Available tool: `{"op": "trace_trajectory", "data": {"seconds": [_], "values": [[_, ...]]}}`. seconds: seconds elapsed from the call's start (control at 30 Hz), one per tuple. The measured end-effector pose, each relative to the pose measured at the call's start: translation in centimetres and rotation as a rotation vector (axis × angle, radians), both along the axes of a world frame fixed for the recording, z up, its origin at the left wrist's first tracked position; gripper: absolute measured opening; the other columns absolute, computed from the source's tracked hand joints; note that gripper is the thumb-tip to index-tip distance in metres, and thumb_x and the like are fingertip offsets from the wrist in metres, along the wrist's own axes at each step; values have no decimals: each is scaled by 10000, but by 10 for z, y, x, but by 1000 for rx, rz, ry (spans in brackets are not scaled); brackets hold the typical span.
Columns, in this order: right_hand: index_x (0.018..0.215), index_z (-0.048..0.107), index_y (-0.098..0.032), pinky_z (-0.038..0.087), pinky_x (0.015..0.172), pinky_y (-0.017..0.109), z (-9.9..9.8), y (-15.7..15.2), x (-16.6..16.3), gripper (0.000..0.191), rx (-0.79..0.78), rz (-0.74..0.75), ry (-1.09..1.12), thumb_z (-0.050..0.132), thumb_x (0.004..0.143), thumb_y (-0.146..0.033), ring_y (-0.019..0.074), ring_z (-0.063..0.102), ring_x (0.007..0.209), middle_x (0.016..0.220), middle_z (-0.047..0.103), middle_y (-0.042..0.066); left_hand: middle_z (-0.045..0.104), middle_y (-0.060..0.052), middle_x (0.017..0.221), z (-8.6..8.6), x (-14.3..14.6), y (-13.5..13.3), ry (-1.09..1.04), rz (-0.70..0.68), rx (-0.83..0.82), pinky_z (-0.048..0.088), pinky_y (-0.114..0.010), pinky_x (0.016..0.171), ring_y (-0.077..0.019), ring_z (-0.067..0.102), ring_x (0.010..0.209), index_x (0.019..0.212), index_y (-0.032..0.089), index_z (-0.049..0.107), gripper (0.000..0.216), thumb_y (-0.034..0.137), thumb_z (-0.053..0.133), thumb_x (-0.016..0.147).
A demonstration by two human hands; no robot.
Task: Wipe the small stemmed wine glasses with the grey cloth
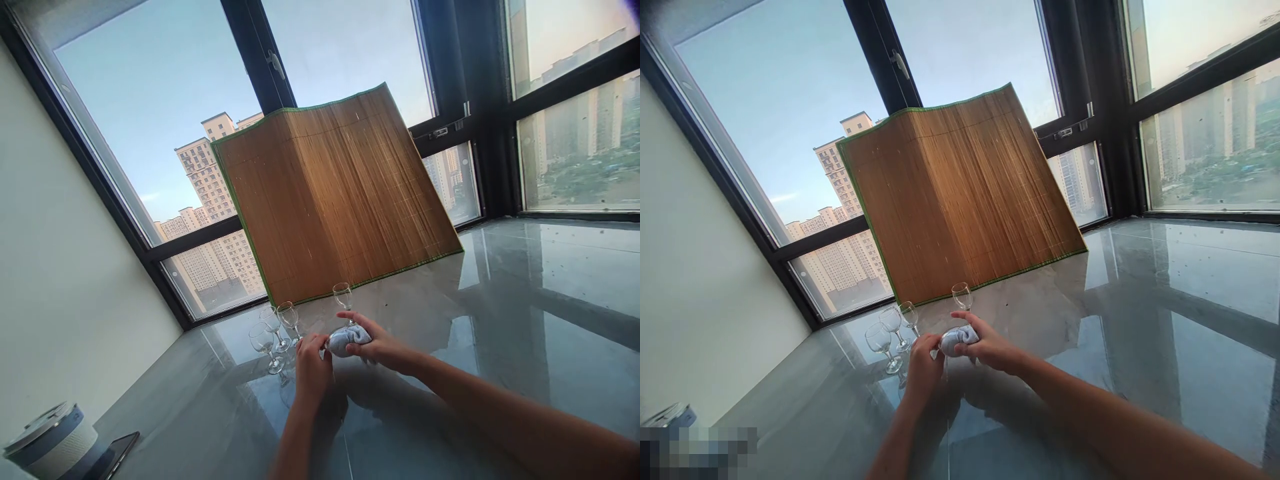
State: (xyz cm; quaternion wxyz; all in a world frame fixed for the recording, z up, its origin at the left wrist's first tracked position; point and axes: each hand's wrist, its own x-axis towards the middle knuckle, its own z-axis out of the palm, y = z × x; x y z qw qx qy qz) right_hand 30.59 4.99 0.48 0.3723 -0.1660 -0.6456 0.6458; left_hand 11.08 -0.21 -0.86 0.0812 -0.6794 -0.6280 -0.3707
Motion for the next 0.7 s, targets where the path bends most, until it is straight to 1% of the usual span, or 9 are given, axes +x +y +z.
{"op": "trace_trajectory", "data": {"seconds": [0.07, 0.13, 0.23, 0.33, 0.4, 0.5, 0.6, 0.7], "values": [[1409, 487, -266, 463, 706, 272, 2, -1, 2, 762, -40, -21, 12, 794, 718, -360, 174, 610, 833, 960, 659, 11, 685, -43, 848, 1, -1, 0, 10, 2, 0, 429, -348, 855, -216, 613, 860, 874, 213, 725, 299, 65, 504, 739], [1403, 509, -268, 467, 715, 277, 4, 0, 4, 749, -79, -31, 36, 793, 715, -354, 181, 618, 846, 958, 663, 13, 686, -42, 846, 2, -3, 0, 8, 0, 9, 425, -347, 854, -214, 612, 857, 886, 213, 729, 292, 80, 497, 767], [1385, 538, -253, 475, 684, 275, 10, 5, 9, 717, -136, -50, 119, 782, 721, -367, 187, 627, 828, 949, 664, 27, 682, -45, 824, 4, -6, 0, -63, 9, 46, 434, -328, 810, -211, 610, 826, 841, 204, 725, 233, 199, 494, 869], [1347, 555, -229, 511, 709, 299, 15, 11, 12, 674, -195, -124, 203, 768, 732, -401, 213, 648, 857, 972, 673, 56, 686, -53, 814, 5, -11, 1, -208, 44, 80, 449, -320, 764, -212, 614, 792, 839, 194, 733, 289, 335, 493, 916], [1326, 547, -225, 528, 728, 314, 16, 15, 11, 656, -220, -183, 214, 764, 735, -412, 224, 659, 876, 991, 677, 65, 702, -62, 861, 5, -13, 1, -307, 20, 84, 466, -336, 794, -220, 631, 826, 900, 194, 756, 286, 370, 530, 896], [1286, 534, -226, 527, 716, 314, 12, 18, 8, 624, -236, -279, 181, 760, 733, -406, 222, 661, 873, 988, 673, 57, 709, -81, 955, 6, -14, 3, -427, -51, 90, 473, -374, 891, -238, 647, 926, 969, 201, 779, 283, 395, 641, 816], [1242, 524, -226, 512, 693, 308, 6, 20, 3, 563, -227, -393, 113, 725, 748, -408, 211, 651, 839, 955, 662, 43, 708, -101, 910, 7, -11, 5, -585, -70, 80, 472, -389, 907, -249, 648, 924, 871, 170, 795, 313, 446, 721, 744], [1212, 515, -220, 501, 688, 305, 0, 19, -3, 532, -181, -443, 18, 706, 742, -380, 204, 639, 825, 926, 650, 32, 725, -105, 899, 7, -8, 5, -879, -149, -3, 491, -349, 844, -220, 653, 867, 834, 140, 782, 371, 482, 774, 692]]}}
